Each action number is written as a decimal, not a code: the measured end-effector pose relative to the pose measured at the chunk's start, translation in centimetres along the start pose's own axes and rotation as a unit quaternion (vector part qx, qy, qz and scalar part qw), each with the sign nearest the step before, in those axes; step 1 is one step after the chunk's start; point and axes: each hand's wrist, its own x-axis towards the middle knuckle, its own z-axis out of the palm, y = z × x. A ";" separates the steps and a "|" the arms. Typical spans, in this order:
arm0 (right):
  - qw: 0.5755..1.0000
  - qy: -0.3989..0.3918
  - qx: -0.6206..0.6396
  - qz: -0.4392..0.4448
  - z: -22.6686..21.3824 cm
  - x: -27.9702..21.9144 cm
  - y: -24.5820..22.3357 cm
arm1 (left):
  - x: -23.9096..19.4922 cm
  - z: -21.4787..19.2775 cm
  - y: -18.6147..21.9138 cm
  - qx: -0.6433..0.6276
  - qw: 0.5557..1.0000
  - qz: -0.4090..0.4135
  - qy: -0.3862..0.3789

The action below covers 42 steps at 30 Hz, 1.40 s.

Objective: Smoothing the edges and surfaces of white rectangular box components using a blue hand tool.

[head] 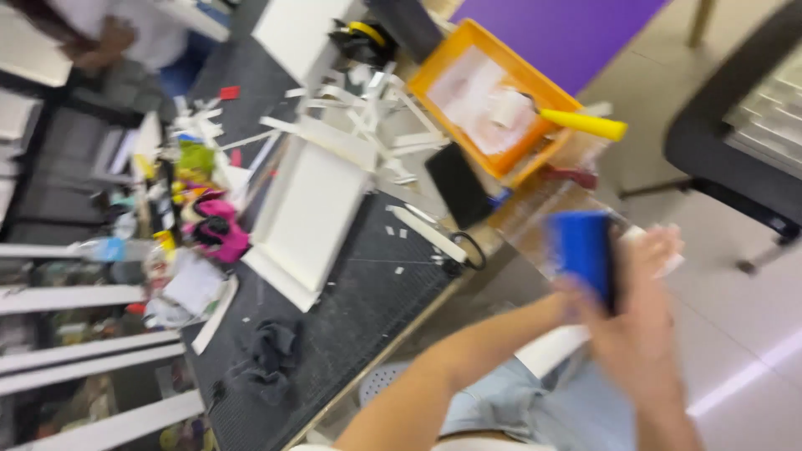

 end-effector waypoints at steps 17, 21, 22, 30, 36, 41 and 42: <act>0.900 0.320 0.271 0.115 8.5 2.9 21.3 | 5.0 1.5 11.9 0.643 0.753 0.042 -0.133; 0.892 0.312 0.294 0.144 7.8 2.9 19.1 | 5.0 1.5 11.6 0.630 0.763 0.049 -0.134; 0.896 0.312 0.280 0.146 7.6 3.0 18.6 | 5.0 1.5 11.5 0.635 0.759 0.046 -0.136; 0.917 0.286 0.241 0.137 6.1 3.1 16.0 | 5.5 1.8 14.2 0.694 0.693 -0.004 -0.193; 0.917 0.316 0.217 0.115 6.5 3.8 16.3 | 5.3 1.9 14.0 0.696 0.695 0.006 -0.182; 0.908 0.337 0.216 0.123 6.6 4.2 16.2 | 5.3 1.8 13.9 0.696 0.693 0.005 -0.189; 0.908 0.337 0.216 0.123 6.6 4.4 16.2 | 5.4 1.9 13.9 0.696 0.693 0.005 -0.188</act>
